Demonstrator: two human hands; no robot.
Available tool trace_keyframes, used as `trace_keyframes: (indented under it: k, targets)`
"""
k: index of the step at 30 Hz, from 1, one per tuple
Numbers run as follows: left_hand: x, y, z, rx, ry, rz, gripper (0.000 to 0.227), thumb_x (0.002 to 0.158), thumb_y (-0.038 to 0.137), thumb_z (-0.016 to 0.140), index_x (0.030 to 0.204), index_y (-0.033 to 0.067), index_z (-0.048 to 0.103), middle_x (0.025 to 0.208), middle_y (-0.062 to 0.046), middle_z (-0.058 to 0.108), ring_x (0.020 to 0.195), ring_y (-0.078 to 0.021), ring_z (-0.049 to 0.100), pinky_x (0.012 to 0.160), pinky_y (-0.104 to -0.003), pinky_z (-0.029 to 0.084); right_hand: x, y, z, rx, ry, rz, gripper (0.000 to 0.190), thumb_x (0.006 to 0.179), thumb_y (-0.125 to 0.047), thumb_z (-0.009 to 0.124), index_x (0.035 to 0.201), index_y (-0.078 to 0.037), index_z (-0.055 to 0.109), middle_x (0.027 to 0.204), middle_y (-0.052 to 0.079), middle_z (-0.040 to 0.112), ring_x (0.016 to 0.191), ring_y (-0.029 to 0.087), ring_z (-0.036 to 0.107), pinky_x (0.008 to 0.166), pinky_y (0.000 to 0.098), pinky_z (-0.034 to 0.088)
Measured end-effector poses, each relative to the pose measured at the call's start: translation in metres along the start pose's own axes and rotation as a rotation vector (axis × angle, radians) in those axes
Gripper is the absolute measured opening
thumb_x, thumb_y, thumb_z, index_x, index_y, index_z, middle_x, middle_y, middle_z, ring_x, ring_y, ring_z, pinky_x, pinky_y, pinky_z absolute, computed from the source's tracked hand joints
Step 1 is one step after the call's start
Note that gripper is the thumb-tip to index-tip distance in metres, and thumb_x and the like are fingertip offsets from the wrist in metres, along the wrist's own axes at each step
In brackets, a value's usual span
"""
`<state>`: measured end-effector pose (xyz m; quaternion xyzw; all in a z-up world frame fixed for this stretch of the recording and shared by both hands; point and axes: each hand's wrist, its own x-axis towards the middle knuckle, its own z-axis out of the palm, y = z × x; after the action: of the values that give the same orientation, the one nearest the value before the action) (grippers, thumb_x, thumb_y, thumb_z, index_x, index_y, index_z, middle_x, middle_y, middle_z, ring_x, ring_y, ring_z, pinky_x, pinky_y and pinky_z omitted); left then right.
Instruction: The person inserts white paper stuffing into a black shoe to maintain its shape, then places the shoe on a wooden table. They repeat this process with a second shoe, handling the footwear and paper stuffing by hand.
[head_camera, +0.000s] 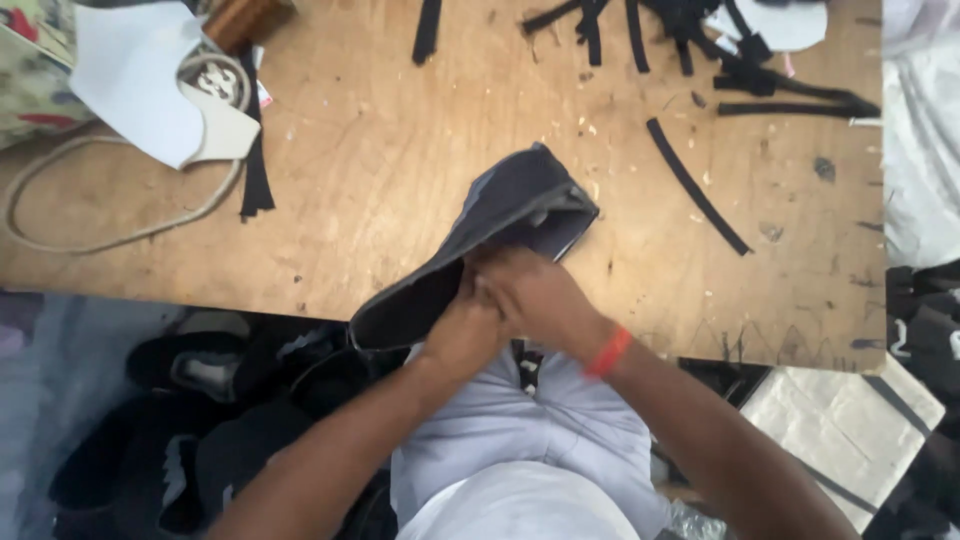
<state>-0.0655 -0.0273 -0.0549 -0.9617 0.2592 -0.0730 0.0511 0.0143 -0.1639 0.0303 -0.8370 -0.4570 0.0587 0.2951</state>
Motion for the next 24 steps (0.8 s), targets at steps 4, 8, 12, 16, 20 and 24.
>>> trace_keyframes:
  k: [4,8,12,16,20,24]
  targets:
    - [0.011,0.0,-0.052,-0.016,0.123,-0.093,0.052,0.084,0.026,0.055,0.123,-0.0074,0.06,0.125,-0.032,0.063,0.123,-0.0435,0.059,0.113,-0.059,0.041,0.021,-0.056,-0.067,-0.152,0.483,-0.11,0.029,0.093,-0.017,0.075,0.12,-0.007,0.069,0.124,0.016,0.065,0.119,0.035,0.061,0.101,0.0463,0.051]
    - [0.027,0.002,-0.057,-0.294,0.2,-0.214,0.037,0.093,0.02,0.059,0.121,-0.0029,0.054,0.127,-0.03,0.06,0.128,-0.0432,0.054,0.118,-0.052,0.038,0.052,-0.053,-0.113,-0.449,0.316,-0.108,0.037,0.084,-0.01,0.07,0.121,-0.012,0.073,0.116,0.013,0.07,0.109,0.032,0.066,0.09,0.0449,0.051]
    - [0.05,-0.012,-0.044,-0.953,0.57,-0.532,0.055,0.104,0.017,0.061,0.147,-0.0139,0.045,0.139,-0.04,0.052,0.127,-0.0498,0.051,0.107,-0.049,0.042,0.026,-0.019,-0.107,0.033,0.425,0.034,0.034,0.093,0.0,0.057,0.126,-0.005,0.068,0.12,0.015,0.069,0.11,0.034,0.068,0.09,0.0399,0.055]
    - [0.052,-0.045,-0.069,-1.102,0.542,-0.538,0.082,0.096,0.033,0.071,0.15,-0.0165,0.033,0.135,-0.04,0.049,0.126,-0.0493,0.05,0.103,-0.048,0.046,-0.026,0.028,-0.043,-0.065,0.132,0.58,0.023,0.109,-0.022,0.063,0.109,0.0,0.067,0.092,0.021,0.07,0.09,0.04,0.069,0.073,0.0463,0.051]
    - [0.068,-0.051,-0.064,-0.762,0.118,-0.265,0.057,0.087,0.033,0.072,0.131,-0.0006,0.058,0.13,-0.026,0.063,0.124,-0.0436,0.057,0.107,-0.052,0.043,-0.032,-0.044,-0.058,0.125,-0.613,0.295,0.023,0.091,-0.023,0.065,0.107,-0.007,0.068,0.085,0.014,0.074,0.083,0.031,0.074,0.076,0.0436,0.057]
    - [0.071,-0.062,-0.05,-0.64,0.447,0.017,0.058,0.082,0.026,0.074,0.132,0.0012,0.058,0.138,-0.033,0.06,0.127,-0.0478,0.056,0.105,-0.048,0.047,-0.013,-0.021,-0.082,-0.181,0.034,-0.184,0.043,0.086,-0.004,0.062,0.128,-0.003,0.061,0.124,0.018,0.068,0.115,0.038,0.066,0.1,0.0446,0.052]
